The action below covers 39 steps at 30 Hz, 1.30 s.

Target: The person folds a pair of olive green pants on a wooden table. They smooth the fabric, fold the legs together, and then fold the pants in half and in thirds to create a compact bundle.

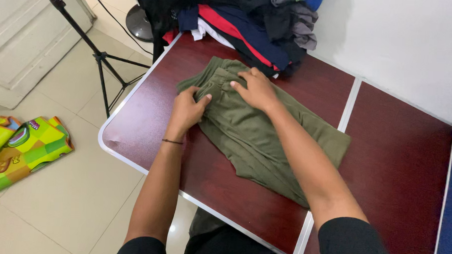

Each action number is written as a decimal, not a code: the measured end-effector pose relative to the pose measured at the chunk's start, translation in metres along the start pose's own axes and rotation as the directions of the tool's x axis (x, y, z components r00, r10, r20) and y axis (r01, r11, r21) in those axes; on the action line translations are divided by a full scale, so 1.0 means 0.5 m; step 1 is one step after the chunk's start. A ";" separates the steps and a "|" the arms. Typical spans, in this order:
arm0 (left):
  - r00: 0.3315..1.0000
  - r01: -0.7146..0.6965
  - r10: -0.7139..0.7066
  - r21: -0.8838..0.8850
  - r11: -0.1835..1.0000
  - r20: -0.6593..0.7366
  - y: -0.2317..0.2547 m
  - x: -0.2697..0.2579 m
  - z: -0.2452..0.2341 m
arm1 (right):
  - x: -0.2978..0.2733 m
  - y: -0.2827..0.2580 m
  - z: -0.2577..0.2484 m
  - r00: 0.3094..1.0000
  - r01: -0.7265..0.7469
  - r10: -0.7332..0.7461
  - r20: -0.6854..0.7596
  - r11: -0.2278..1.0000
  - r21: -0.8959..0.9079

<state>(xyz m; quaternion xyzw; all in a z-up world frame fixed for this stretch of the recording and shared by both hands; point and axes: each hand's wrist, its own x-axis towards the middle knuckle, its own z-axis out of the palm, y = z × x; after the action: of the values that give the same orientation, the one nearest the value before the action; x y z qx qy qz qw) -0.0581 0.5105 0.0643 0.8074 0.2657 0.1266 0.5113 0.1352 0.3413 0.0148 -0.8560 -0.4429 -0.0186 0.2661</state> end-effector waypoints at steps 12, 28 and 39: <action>0.907 -0.355 0.370 0.105 0.929 -0.203 -0.059 0.065 -0.007 | 0.086 -0.036 0.053 0.967 0.020 0.024 -0.253 0.985 0.170; 0.898 -0.124 0.262 0.367 0.922 -0.353 -0.036 0.085 0.027 | 0.113 -0.039 0.090 0.941 -0.212 0.212 -0.264 0.977 0.027; 0.709 -0.526 0.687 0.531 0.665 -0.159 -0.018 0.089 0.076 | -0.031 -0.104 0.025 0.980 -0.052 -0.005 -0.197 0.959 -0.279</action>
<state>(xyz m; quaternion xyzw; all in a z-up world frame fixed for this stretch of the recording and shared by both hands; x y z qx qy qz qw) -0.0058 0.5095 0.0365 0.9083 0.0833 0.3671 0.1826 0.0834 0.3598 0.0228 -0.8844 -0.3971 -0.1626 0.1836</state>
